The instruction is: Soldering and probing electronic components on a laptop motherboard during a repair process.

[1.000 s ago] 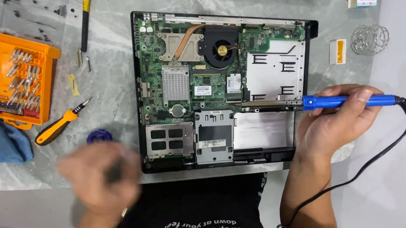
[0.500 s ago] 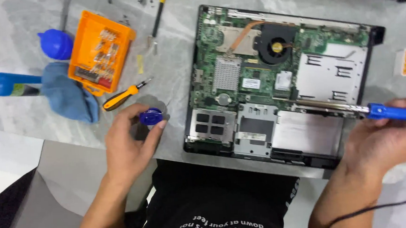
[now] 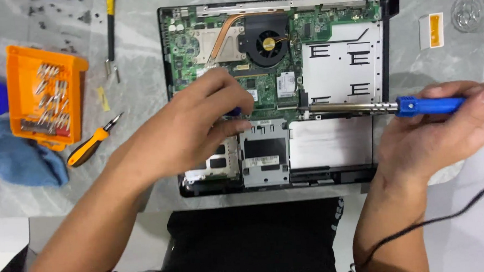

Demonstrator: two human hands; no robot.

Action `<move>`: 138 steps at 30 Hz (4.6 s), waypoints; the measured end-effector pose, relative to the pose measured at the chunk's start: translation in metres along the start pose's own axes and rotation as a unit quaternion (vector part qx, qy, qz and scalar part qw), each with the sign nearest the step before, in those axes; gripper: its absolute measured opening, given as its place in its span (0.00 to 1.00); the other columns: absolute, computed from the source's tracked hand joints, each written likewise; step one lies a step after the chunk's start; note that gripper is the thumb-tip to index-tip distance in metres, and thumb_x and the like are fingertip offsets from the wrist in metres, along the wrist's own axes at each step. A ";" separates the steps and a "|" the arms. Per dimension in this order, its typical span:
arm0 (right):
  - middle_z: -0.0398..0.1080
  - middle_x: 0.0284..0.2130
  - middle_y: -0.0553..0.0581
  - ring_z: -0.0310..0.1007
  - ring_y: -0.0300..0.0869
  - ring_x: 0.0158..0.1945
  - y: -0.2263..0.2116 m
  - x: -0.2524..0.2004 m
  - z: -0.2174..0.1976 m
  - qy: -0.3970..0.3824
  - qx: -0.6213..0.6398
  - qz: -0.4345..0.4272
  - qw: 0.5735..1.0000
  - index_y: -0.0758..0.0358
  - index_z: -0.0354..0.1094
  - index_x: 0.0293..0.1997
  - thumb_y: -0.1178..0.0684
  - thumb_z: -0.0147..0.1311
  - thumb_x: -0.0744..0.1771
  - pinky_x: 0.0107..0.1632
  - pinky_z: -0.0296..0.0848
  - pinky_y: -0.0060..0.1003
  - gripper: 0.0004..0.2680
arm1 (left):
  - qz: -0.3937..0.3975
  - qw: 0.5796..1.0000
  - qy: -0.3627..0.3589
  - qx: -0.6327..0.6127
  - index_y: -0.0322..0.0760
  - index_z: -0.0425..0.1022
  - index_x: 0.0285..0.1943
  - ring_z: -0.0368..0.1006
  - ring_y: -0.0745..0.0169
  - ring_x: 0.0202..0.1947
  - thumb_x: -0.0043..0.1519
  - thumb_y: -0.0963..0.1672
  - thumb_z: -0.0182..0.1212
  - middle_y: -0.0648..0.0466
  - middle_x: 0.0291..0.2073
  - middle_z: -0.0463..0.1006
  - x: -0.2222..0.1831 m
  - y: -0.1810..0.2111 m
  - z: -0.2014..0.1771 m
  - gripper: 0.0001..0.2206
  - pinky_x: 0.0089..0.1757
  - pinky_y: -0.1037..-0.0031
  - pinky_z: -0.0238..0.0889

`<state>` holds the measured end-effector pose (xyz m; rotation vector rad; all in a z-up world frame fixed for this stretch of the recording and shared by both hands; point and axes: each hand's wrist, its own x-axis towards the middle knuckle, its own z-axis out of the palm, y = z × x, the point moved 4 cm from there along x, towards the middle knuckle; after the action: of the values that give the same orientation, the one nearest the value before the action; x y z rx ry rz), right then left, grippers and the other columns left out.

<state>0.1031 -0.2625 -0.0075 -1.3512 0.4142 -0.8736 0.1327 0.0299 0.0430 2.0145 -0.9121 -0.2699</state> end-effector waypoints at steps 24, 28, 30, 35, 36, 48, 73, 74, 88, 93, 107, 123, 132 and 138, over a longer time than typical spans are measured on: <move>0.58 0.25 0.57 0.51 0.37 0.20 0.012 -0.010 0.001 -0.053 -0.139 0.005 0.989 0.63 0.54 0.30 0.48 0.40 0.69 0.28 0.54 0.29 0.11 | -0.020 0.995 -0.044 0.082 0.37 0.67 0.44 0.72 0.57 0.35 0.56 0.42 0.67 0.57 0.33 0.77 0.027 -0.054 0.023 0.13 0.45 0.65 0.54; 0.58 0.27 0.54 0.51 0.35 0.21 0.018 -0.009 -0.002 -0.053 -0.117 0.045 0.991 0.61 0.55 0.31 0.49 0.42 0.68 0.26 0.52 0.26 0.09 | -0.014 0.995 -0.030 0.097 0.36 0.68 0.45 0.73 0.55 0.38 0.57 0.43 0.66 0.56 0.36 0.77 0.026 -0.061 0.026 0.12 0.45 0.64 0.54; 0.57 0.27 0.54 0.50 0.35 0.22 0.019 -0.009 -0.004 -0.053 -0.111 0.040 0.992 0.62 0.54 0.31 0.51 0.42 0.69 0.28 0.51 0.25 0.09 | 0.002 0.996 -0.017 0.089 0.35 0.68 0.46 0.73 0.57 0.35 0.57 0.43 0.67 0.56 0.34 0.77 0.026 -0.061 0.026 0.13 0.46 0.64 0.55; 0.56 0.27 0.56 0.52 0.38 0.22 0.023 -0.008 -0.007 -0.080 -0.134 0.013 0.988 0.64 0.54 0.32 0.50 0.41 0.70 0.30 0.54 0.29 0.10 | -0.016 0.996 -0.037 0.078 0.38 0.67 0.45 0.71 0.58 0.34 0.58 0.44 0.65 0.57 0.33 0.76 0.028 -0.061 0.027 0.12 0.45 0.66 0.53; 0.55 0.26 0.57 0.53 0.39 0.22 0.022 -0.009 -0.007 -0.101 -0.147 0.000 0.984 0.65 0.53 0.33 0.48 0.39 0.72 0.30 0.55 0.29 0.12 | -0.027 0.996 -0.046 0.072 0.39 0.67 0.45 0.71 0.59 0.33 0.59 0.44 0.64 0.58 0.32 0.76 0.028 -0.062 0.028 0.11 0.46 0.66 0.52; 0.59 0.26 0.58 0.55 0.39 0.24 0.010 -0.010 0.006 -0.085 -0.161 -0.040 0.983 0.60 0.49 0.33 0.36 0.46 0.69 0.25 0.52 0.31 0.17 | -0.031 0.995 -0.047 0.084 0.38 0.71 0.44 0.72 0.58 0.35 0.56 0.45 0.65 0.56 0.34 0.78 0.031 -0.061 0.031 0.12 0.46 0.67 0.53; 0.60 0.25 0.56 0.63 0.40 0.25 0.003 -0.006 0.012 -0.091 -0.061 -0.005 0.994 0.54 0.53 0.40 0.43 0.46 0.69 0.19 0.57 0.29 0.09 | -0.126 0.988 -0.077 0.047 0.42 0.70 0.47 0.65 0.56 0.44 0.59 0.47 0.59 0.57 0.38 0.79 0.027 -0.055 0.025 0.11 0.49 0.68 0.54; 0.61 0.25 0.56 0.62 0.39 0.25 0.003 -0.006 0.012 -0.090 -0.061 0.006 0.994 0.54 0.53 0.40 0.43 0.46 0.69 0.19 0.57 0.28 0.09 | -0.106 0.991 -0.066 0.049 0.41 0.70 0.47 0.66 0.56 0.43 0.59 0.47 0.59 0.57 0.38 0.79 0.027 -0.055 0.025 0.11 0.49 0.68 0.54; 0.60 0.25 0.56 0.61 0.39 0.23 0.004 -0.006 0.013 -0.094 -0.053 0.012 0.994 0.54 0.53 0.40 0.44 0.45 0.69 0.19 0.57 0.27 0.08 | -0.106 0.990 -0.075 0.049 0.40 0.70 0.47 0.67 0.56 0.44 0.59 0.47 0.59 0.56 0.38 0.79 0.027 -0.054 0.025 0.11 0.50 0.67 0.53; 0.61 0.25 0.57 0.54 0.38 0.17 0.000 -0.008 0.016 -0.100 -0.072 0.002 0.992 0.56 0.53 0.39 0.43 0.45 0.69 0.19 0.56 0.27 0.10 | -0.093 0.993 -0.063 0.046 0.42 0.69 0.46 0.67 0.57 0.42 0.60 0.46 0.59 0.58 0.38 0.79 0.026 -0.056 0.026 0.10 0.49 0.68 0.53; 0.60 0.25 0.56 0.57 0.38 0.20 0.003 -0.006 0.014 -0.099 -0.060 0.016 0.993 0.55 0.53 0.40 0.44 0.45 0.69 0.19 0.57 0.27 0.09 | -0.102 0.991 -0.068 0.048 0.41 0.69 0.47 0.66 0.56 0.44 0.60 0.47 0.59 0.57 0.39 0.79 0.026 -0.056 0.026 0.11 0.49 0.68 0.54; 0.59 0.25 0.55 0.60 0.39 0.23 0.000 -0.007 0.015 -0.119 -0.037 -0.010 0.992 0.54 0.53 0.40 0.43 0.49 0.69 0.19 0.57 0.27 0.10 | -0.129 0.987 -0.082 0.054 0.43 0.70 0.47 0.65 0.54 0.46 0.59 0.48 0.59 0.56 0.39 0.79 0.028 -0.056 0.026 0.12 0.48 0.67 0.55; 0.59 0.25 0.55 0.57 0.39 0.20 -0.001 -0.007 0.014 -0.109 -0.038 -0.014 0.993 0.55 0.52 0.40 0.45 0.46 0.70 0.20 0.57 0.28 0.09 | -0.124 0.988 -0.082 0.047 0.43 0.69 0.48 0.64 0.55 0.45 0.61 0.47 0.57 0.57 0.40 0.78 0.027 -0.057 0.026 0.10 0.48 0.68 0.54; 0.60 0.25 0.56 0.60 0.40 0.23 0.002 -0.007 0.012 -0.104 -0.048 -0.013 0.993 0.54 0.53 0.40 0.44 0.47 0.69 0.20 0.57 0.28 0.09 | -0.115 0.989 -0.079 0.049 0.43 0.68 0.48 0.65 0.54 0.45 0.60 0.46 0.57 0.56 0.41 0.78 0.026 -0.058 0.027 0.10 0.48 0.67 0.55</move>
<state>0.1080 -0.2493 -0.0079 -1.5233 0.2805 -0.7312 0.1666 0.0150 -0.0151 2.2171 -0.8026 -0.5274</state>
